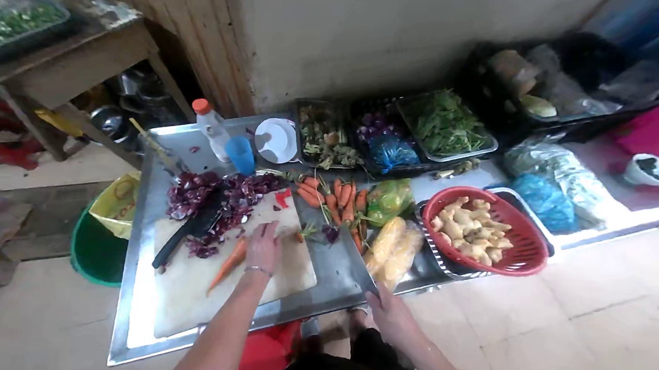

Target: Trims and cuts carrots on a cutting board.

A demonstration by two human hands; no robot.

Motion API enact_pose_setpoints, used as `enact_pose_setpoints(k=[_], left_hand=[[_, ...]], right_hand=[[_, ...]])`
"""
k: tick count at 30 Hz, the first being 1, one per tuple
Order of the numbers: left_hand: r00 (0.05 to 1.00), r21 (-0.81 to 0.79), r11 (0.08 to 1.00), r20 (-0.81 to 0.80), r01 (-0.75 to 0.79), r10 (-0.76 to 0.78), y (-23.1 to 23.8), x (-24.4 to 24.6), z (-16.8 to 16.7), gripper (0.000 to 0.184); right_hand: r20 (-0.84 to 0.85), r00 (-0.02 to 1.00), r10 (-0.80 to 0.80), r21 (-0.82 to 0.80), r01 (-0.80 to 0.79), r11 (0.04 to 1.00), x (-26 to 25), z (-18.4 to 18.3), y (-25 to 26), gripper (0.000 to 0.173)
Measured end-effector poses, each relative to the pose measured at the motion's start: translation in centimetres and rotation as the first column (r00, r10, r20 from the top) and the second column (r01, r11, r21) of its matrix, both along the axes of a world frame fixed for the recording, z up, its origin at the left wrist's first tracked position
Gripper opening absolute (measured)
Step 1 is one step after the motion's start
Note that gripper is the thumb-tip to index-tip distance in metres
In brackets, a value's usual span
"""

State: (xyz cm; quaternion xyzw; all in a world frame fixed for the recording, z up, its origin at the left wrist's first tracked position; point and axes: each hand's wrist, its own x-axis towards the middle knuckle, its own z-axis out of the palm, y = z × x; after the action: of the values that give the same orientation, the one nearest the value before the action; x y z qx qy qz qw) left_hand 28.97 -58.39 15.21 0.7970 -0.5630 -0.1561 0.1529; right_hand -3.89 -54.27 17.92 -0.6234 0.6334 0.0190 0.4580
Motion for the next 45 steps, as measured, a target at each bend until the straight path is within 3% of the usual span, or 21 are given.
enact_pose_setpoints(k=[4,8,12,17,19,21,23,26,32,38,42,45], left_hand=[[0.989,0.234,0.961,-0.027,0.146,-0.144,-3.6,-5.9,0.0,0.062],[0.988,0.287,0.946,-0.054,0.152,-0.142,-5.1,-8.3,-0.9,0.046],[0.994,0.287,0.952,-0.050,0.108,-0.098,-6.2,-5.8,1.3,0.044],[0.997,0.043,0.997,0.039,-0.070,0.069,-9.4,0.1,4.8,0.062],[0.998,0.002,0.999,0.048,0.046,-0.046,-10.5,-0.3,5.0,0.046],[0.964,0.042,0.966,0.059,0.257,-0.259,-11.5,-2.2,3.8,0.032],[0.924,0.125,0.918,0.026,0.376,-0.382,-12.6,-4.0,1.7,0.038],[0.924,0.236,0.905,0.061,0.354,-0.377,-14.1,-5.2,-0.9,0.053],[0.862,0.182,0.893,0.241,0.411,-0.446,-14.8,-4.2,-2.0,0.036],[0.906,0.262,0.882,0.054,0.393,-0.420,-14.1,-3.7,-0.3,0.065],[0.902,0.328,0.875,0.124,0.357,-0.414,-16.3,-4.8,-0.3,0.049],[0.874,0.365,0.845,0.142,0.391,-0.465,-17.1,-5.2,-0.3,0.056]], right_hand=[[0.078,0.988,-0.133,0.015,0.132,0.991,-3.4,-0.1,2.2,0.042],[0.135,0.967,-0.218,0.013,0.218,0.976,-4.6,0.3,3.7,0.036],[0.101,0.980,-0.170,-0.009,0.172,0.985,-5.7,1.1,4.1,0.036],[0.096,0.988,-0.117,-0.038,0.121,0.992,-6.6,1.3,3.9,0.035],[0.088,0.990,-0.111,-0.038,0.115,0.993,-6.6,1.5,3.7,0.035],[0.079,0.992,-0.101,-0.032,0.104,0.994,-6.3,1.8,3.5,0.035],[0.067,0.995,-0.072,-0.035,0.074,0.997,-6.0,2.2,3.3,0.036],[0.050,0.998,-0.036,-0.040,0.038,0.998,-5.9,2.6,3.5,0.036],[0.029,0.999,-0.026,-0.062,0.028,0.998,-6.5,2.0,4.5,0.038],[0.051,0.998,0.033,-0.077,-0.029,0.997,-6.1,1.6,4.5,0.037],[0.057,0.993,0.102,-0.059,-0.098,0.993,-5.8,2.0,3.7,0.039],[0.054,0.994,0.091,-0.068,-0.087,0.994,-5.8,2.3,3.5,0.040]])
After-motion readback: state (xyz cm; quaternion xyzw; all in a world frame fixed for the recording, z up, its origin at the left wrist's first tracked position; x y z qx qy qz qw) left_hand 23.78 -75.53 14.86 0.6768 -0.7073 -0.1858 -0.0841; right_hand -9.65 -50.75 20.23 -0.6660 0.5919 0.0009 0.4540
